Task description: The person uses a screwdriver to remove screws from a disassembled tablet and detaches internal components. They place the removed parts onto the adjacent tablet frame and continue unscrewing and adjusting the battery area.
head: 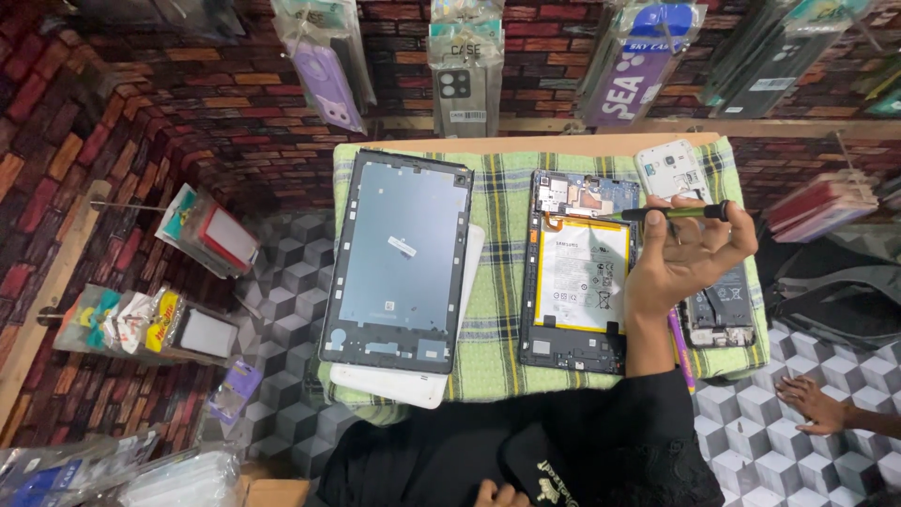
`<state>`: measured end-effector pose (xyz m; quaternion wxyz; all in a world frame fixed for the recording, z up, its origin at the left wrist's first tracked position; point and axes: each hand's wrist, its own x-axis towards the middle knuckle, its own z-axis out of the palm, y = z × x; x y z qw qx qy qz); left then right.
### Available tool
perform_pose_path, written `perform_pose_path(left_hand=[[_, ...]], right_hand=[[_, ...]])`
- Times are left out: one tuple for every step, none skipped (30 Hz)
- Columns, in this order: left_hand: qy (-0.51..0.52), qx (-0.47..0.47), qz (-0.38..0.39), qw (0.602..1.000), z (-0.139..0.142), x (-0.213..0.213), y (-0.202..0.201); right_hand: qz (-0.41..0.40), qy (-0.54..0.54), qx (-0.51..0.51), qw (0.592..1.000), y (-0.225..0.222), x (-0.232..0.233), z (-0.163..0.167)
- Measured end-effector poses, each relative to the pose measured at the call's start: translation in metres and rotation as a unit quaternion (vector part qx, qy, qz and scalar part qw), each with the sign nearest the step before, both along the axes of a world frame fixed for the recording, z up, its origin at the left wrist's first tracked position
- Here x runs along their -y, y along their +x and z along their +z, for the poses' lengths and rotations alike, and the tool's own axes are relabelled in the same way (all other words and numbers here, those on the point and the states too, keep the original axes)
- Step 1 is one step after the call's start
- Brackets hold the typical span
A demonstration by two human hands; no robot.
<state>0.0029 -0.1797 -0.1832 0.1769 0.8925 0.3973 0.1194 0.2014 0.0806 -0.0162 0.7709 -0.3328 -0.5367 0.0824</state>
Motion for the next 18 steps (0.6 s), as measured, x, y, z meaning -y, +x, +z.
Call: perform_pose_path(left_hand=[[-0.001,-0.011,0.001,1.000,0.005,-0.001,-0.003],[-0.002,-0.015,0.007,1.000,0.011,-0.003,-0.005],[-0.006,-0.013,0.021,1.000,0.018,-0.007,-0.006],[-0.013,0.007,0.045,0.999,0.025,-0.010,-0.007],[-0.026,0.040,0.077,0.996,0.032,-0.017,-0.007],[-0.039,0.073,0.108,0.991,0.037,-0.024,-0.007],[-0.044,0.105,0.117,0.987,0.040,-0.037,-0.005],[-0.050,0.137,0.126,0.981,0.041,-0.053,-0.002],[-0.056,0.170,0.134,0.975,0.042,-0.061,0.002],[-0.073,0.130,0.139,0.979,0.042,-0.073,0.008],[-0.090,0.090,0.144,0.981,0.040,-0.091,0.016],[-0.107,0.050,0.148,0.982,0.038,-0.105,0.023],[-0.112,0.052,0.156,0.980,0.037,-0.115,0.032],[-0.117,0.055,0.165,0.978,0.040,-0.126,0.039],[-0.122,0.057,0.173,0.976,0.046,-0.131,0.043],[-0.113,0.053,0.157,0.980,0.045,-0.127,0.044],[-0.104,0.048,0.142,0.983,0.043,-0.117,0.044],[-0.093,0.045,0.127,0.987,0.043,-0.107,0.044]], right_hand=[[-0.001,0.000,-0.001,1.000,0.000,0.000,0.000],[-0.001,0.000,-0.002,1.000,0.001,0.000,0.000],[0.001,0.000,-0.003,1.000,0.001,0.000,0.000],[0.003,-0.001,-0.004,1.000,0.001,-0.001,-0.001],[0.005,-0.001,-0.003,1.000,0.001,-0.001,-0.001],[0.007,-0.001,-0.004,1.000,0.001,-0.001,-0.001],[0.009,0.000,-0.004,1.000,0.001,-0.001,-0.002],[0.011,0.001,-0.005,1.000,0.001,-0.001,-0.002],[0.012,0.000,-0.006,1.000,0.001,-0.001,-0.002],[0.014,0.000,-0.007,1.000,0.001,-0.001,-0.002],[0.015,-0.001,-0.007,1.000,0.000,-0.001,-0.002],[0.016,-0.001,-0.007,1.000,0.000,-0.001,-0.002],[0.021,0.000,-0.012,1.000,0.000,-0.001,-0.002],[0.025,0.002,-0.016,1.000,-0.001,-0.001,-0.002],[0.029,0.003,-0.020,0.999,-0.001,-0.001,-0.002],[0.028,0.004,-0.017,0.999,-0.001,-0.001,-0.003],[0.027,0.003,-0.013,1.000,-0.001,-0.001,-0.004],[0.027,0.005,-0.009,1.000,-0.001,-0.002,-0.004]])
